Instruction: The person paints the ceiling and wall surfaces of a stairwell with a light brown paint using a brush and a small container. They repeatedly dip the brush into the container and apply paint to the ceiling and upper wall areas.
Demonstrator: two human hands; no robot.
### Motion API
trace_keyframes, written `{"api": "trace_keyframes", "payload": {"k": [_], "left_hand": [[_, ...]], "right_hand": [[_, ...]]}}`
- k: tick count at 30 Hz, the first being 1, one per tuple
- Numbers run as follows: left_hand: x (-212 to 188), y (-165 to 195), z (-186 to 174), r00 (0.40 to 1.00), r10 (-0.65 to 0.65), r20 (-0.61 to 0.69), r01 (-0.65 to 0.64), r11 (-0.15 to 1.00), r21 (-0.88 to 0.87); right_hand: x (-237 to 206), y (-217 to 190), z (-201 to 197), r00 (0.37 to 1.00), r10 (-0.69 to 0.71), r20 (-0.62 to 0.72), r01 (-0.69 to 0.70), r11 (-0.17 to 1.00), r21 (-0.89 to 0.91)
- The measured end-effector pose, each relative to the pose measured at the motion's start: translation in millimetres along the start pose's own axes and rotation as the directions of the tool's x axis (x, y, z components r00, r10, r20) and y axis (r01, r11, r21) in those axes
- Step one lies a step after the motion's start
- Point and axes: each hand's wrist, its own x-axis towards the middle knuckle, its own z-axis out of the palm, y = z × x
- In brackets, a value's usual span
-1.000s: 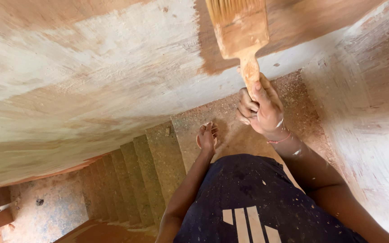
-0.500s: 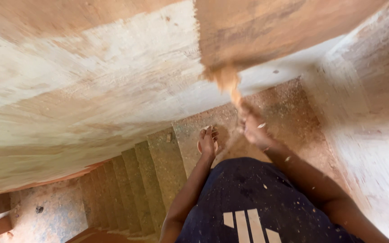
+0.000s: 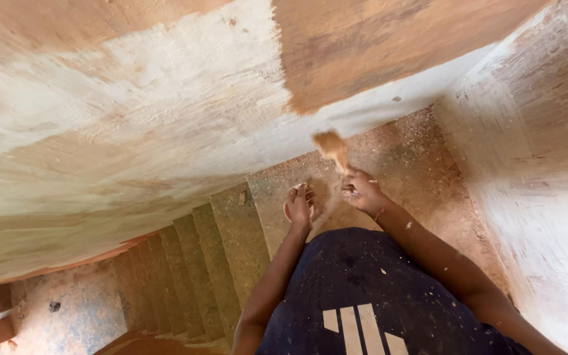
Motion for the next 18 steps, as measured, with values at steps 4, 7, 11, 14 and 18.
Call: {"api": "trace_keyframes", "payload": {"k": [4, 7, 11, 14, 18], "left_hand": [[4.8, -2.3, 0.1, 0.999, 0.032, 0.03, -0.029, 0.996, -0.08], [6.3, -5.7, 1.4, 0.998, 0.038, 0.052, -0.034, 0.997, -0.073], [7.1, -5.7, 5.5, 0.997, 0.016, 0.078, -0.014, 1.0, -0.025], [5.6, -2.9, 9.9, 0.995, 0.034, 0.096, -0.027, 0.998, -0.063], [3.9, 2.6, 12.3, 0.992, 0.082, 0.092, -0.076, 0.995, -0.062]], "right_hand": [[-3.4, -21.9, 1.6, 0.964, -0.243, 0.112, 0.242, 0.97, 0.018], [-39.5, -78.0, 28.1, 0.8, -0.534, 0.273, 0.532, 0.842, 0.087], [-89.3, -117.3, 52.8, 0.72, -0.602, 0.346, 0.633, 0.773, 0.029], [-74.5, -107.1, 51.3, 0.836, -0.514, 0.192, 0.53, 0.847, -0.043], [-15.7, -53.8, 23.2, 0.915, -0.396, -0.076, 0.37, 0.9, -0.231]]}}
